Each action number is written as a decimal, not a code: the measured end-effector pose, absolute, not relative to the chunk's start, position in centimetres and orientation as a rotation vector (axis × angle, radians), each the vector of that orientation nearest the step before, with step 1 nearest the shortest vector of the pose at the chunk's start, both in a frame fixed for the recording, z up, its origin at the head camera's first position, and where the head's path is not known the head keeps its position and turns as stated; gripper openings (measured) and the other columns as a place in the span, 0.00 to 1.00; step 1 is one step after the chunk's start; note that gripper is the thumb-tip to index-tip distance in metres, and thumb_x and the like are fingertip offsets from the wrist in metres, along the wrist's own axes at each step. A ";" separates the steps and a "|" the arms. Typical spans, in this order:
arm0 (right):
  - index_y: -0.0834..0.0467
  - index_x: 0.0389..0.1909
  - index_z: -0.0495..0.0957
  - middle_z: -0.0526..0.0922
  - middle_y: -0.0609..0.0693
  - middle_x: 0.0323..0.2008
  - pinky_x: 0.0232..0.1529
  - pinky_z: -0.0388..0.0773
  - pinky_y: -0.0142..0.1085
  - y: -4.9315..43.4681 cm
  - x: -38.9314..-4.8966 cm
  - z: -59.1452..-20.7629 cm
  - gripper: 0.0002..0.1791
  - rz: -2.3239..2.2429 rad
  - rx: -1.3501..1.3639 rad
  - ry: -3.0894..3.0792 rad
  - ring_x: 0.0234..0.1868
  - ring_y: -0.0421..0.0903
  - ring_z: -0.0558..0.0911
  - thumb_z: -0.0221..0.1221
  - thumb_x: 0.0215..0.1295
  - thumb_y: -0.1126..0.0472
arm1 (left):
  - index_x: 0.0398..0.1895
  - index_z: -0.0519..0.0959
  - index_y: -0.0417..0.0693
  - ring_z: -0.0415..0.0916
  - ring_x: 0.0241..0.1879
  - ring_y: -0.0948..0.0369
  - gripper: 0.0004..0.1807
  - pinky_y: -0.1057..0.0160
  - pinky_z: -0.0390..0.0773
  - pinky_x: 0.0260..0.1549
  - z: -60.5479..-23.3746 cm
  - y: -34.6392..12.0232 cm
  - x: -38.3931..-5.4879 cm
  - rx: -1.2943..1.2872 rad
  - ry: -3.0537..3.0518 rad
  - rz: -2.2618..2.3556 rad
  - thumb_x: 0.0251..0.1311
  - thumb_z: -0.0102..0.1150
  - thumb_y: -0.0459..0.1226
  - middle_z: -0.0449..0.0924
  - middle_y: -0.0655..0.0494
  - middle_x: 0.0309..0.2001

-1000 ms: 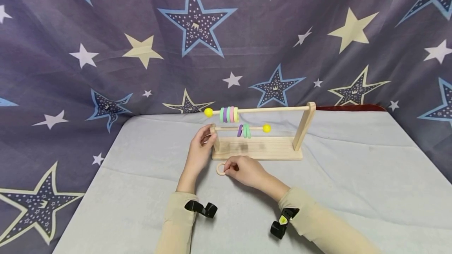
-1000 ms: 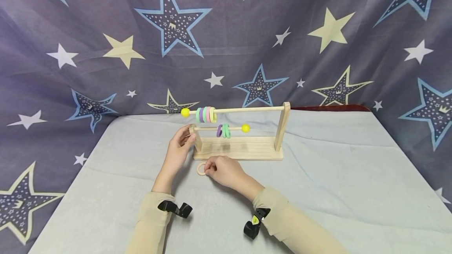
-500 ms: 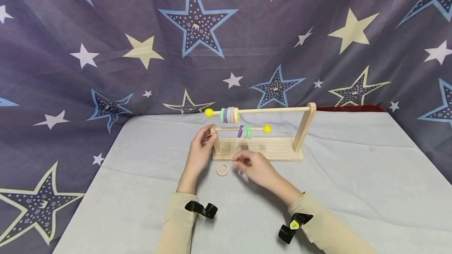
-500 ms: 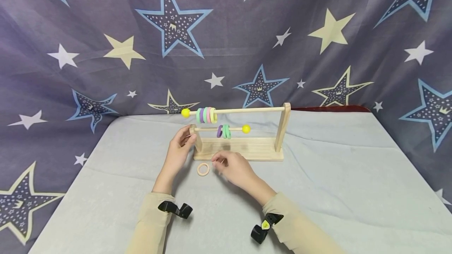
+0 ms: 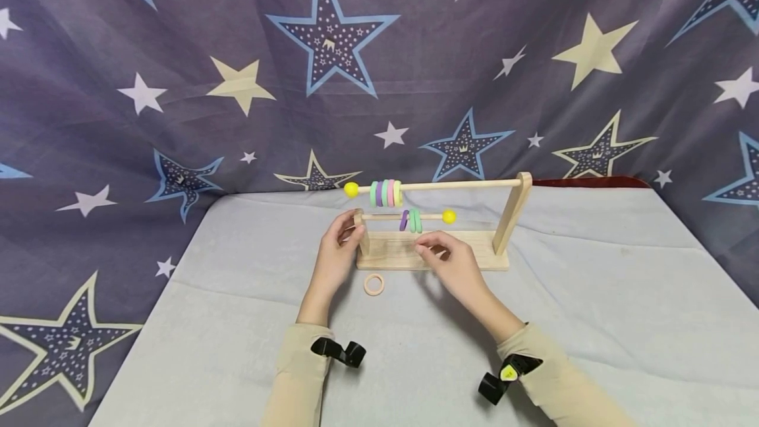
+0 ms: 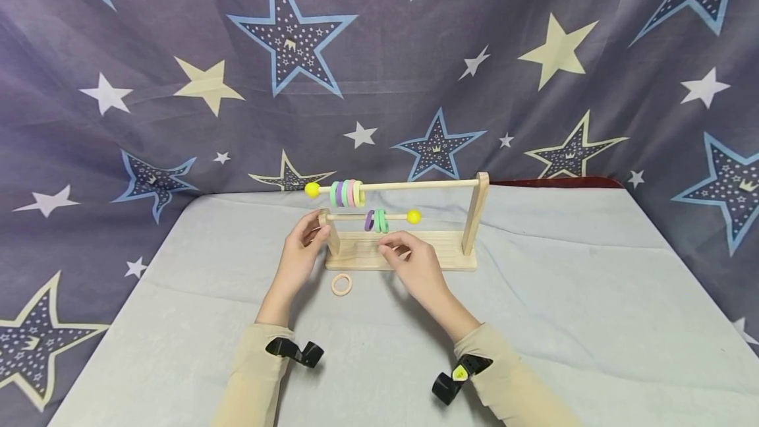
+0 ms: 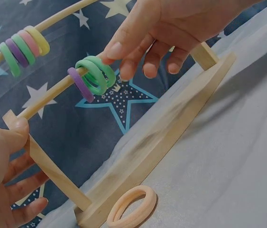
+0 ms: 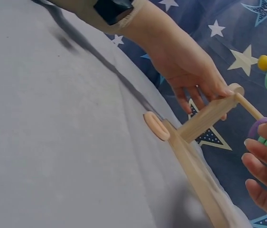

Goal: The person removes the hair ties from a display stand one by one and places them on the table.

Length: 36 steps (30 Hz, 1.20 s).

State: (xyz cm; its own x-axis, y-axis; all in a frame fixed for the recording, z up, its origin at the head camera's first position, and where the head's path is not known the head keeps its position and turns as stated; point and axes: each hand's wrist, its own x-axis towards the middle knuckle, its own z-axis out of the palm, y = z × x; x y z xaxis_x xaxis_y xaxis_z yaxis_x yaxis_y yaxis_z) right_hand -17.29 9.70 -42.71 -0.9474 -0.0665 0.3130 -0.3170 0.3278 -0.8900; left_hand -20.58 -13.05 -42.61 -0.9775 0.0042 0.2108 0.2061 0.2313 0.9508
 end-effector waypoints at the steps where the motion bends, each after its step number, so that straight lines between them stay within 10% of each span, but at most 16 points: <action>1: 0.61 0.41 0.85 0.86 0.51 0.34 0.36 0.75 0.32 9.8 -17.4 -42.7 0.06 1.683 0.325 -2.358 0.35 0.46 0.81 0.65 0.64 0.65 | 0.68 0.67 0.37 0.73 0.59 0.45 0.27 0.48 0.71 0.59 -42.6 -13.0 -20.5 -0.203 -2.332 -1.839 0.71 0.56 0.39 0.74 0.37 0.59; 36: 0.61 0.46 0.83 0.86 0.53 0.37 0.38 0.78 0.36 9.0 -18.6 -42.5 0.11 1.603 0.219 -2.396 0.35 0.48 0.82 0.66 0.64 0.64 | 0.68 0.67 0.33 0.72 0.60 0.42 0.25 0.46 0.70 0.59 -39.1 -12.6 -18.6 -0.192 -2.369 -1.859 0.71 0.55 0.35 0.73 0.33 0.60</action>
State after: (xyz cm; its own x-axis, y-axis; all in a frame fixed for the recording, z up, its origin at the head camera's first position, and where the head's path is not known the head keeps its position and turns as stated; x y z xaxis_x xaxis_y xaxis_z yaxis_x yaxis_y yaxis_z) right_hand -18.64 8.99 -42.54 -0.9575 0.0141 0.2879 -0.2608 0.3835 -0.8860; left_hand -18.57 -12.56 -39.10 -0.9841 0.0231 0.1758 0.1763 0.2357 0.9557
